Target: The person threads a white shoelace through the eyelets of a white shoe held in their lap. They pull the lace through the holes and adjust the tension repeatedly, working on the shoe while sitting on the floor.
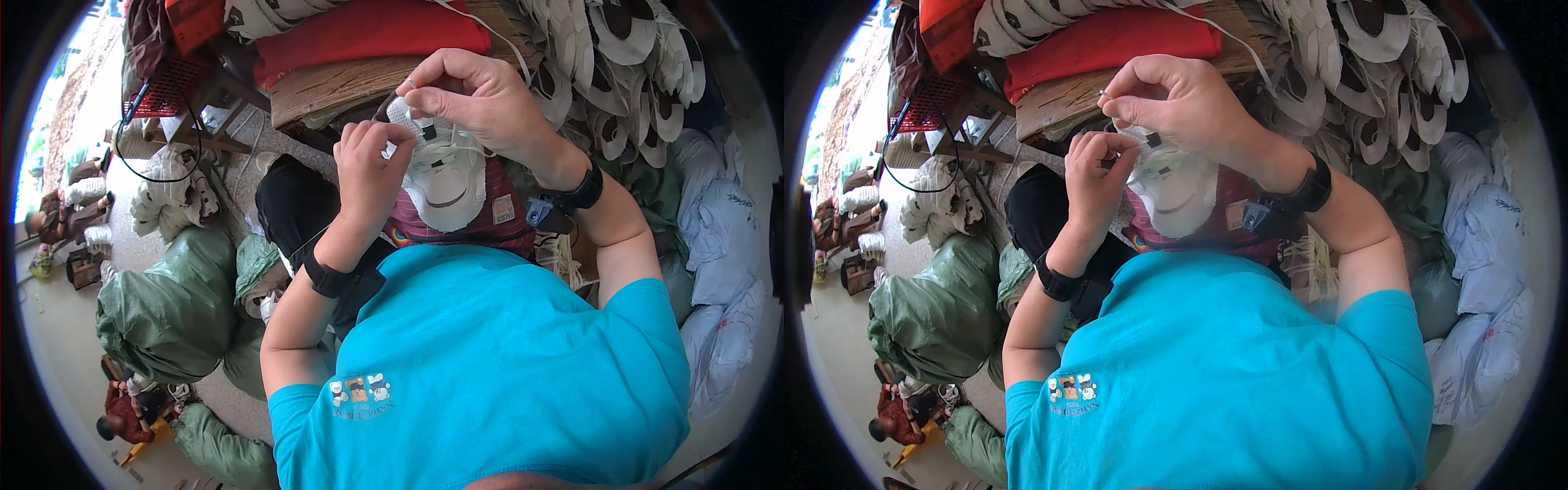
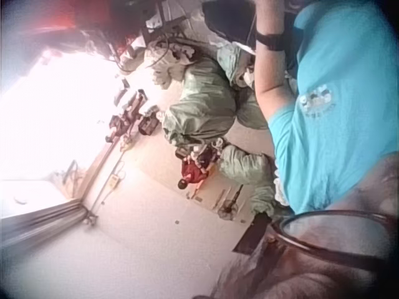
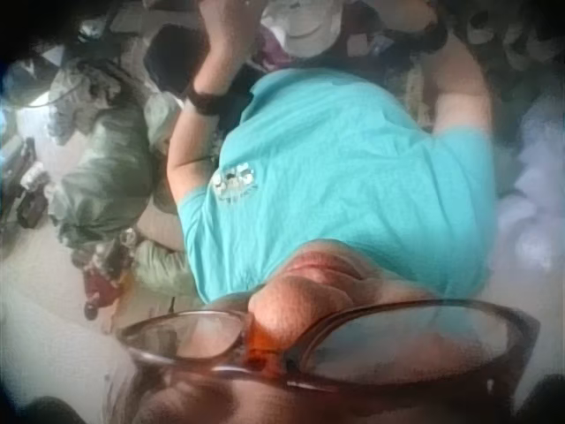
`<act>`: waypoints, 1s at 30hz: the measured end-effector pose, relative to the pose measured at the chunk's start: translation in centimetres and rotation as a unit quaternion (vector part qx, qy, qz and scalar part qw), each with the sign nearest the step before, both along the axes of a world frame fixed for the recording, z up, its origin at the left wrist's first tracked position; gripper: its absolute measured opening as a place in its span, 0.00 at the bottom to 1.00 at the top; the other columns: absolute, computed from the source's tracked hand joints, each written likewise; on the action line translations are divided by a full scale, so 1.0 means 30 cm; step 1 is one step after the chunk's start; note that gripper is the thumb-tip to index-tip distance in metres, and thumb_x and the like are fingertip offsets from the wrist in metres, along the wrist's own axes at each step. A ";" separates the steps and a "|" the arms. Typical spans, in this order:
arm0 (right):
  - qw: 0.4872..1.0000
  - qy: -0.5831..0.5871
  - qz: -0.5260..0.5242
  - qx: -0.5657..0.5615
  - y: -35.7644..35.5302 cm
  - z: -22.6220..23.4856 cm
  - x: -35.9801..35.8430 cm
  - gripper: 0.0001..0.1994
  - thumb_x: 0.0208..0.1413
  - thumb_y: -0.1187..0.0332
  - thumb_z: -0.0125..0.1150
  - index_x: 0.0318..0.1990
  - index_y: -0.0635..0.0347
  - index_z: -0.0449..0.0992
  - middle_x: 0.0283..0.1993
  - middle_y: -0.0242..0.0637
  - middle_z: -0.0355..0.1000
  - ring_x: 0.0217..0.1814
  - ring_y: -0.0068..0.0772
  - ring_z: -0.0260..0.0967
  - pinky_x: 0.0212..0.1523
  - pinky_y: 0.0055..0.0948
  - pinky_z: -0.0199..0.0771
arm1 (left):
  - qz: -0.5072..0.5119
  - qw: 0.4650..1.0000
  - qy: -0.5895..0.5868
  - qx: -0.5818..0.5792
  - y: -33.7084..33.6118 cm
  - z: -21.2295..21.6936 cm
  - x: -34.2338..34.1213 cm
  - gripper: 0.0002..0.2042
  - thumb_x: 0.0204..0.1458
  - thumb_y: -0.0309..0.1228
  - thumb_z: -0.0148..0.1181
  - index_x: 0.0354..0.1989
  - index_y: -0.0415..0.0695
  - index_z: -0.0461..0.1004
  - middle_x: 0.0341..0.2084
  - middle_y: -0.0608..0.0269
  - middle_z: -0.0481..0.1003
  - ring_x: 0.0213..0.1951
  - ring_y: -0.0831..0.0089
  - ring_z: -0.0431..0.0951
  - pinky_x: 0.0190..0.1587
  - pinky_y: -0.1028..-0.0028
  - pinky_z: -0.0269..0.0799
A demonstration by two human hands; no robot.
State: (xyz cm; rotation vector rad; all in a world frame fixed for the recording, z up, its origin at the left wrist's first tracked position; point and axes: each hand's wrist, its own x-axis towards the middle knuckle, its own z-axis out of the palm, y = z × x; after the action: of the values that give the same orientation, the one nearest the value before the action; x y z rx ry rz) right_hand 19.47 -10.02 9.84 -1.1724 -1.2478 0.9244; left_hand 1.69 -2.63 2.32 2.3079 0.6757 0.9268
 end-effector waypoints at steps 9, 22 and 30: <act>1.000 0.017 -0.006 -0.005 -0.004 -0.004 0.012 0.07 0.63 0.73 0.61 0.47 0.63 0.77 0.44 0.34 0.78 0.45 0.19 0.76 0.49 0.20 0.78 | -0.003 1.000 0.024 0.007 -0.002 -0.015 0.004 0.05 0.45 0.25 0.67 0.29 0.46 0.76 0.26 0.67 0.74 0.32 0.66 0.70 0.38 0.67 0.64; 0.999 0.017 -0.036 -0.010 -0.004 0.007 0.028 0.07 0.63 0.72 0.61 0.46 0.61 0.78 0.43 0.31 0.78 0.44 0.18 0.76 0.47 0.19 0.79 | 0.001 0.999 0.020 0.035 0.001 -0.014 0.007 0.06 0.44 0.23 0.67 0.28 0.44 0.75 0.25 0.64 0.74 0.30 0.64 0.69 0.36 0.67 0.66; 0.999 -0.008 -0.040 -0.030 0.004 -0.019 0.034 0.07 0.63 0.72 0.61 0.46 0.61 0.78 0.48 0.33 0.76 0.45 0.19 0.76 0.47 0.20 0.77 | -0.012 0.999 0.006 0.047 -0.009 -0.031 0.038 0.06 0.45 0.23 0.66 0.30 0.44 0.75 0.25 0.64 0.74 0.31 0.63 0.70 0.38 0.67 0.67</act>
State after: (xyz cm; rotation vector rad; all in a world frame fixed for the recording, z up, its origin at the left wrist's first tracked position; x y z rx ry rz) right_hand 20.50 -9.90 9.29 -1.2687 -1.1843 0.9006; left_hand 2.84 -2.90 1.38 2.4006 0.6189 0.9542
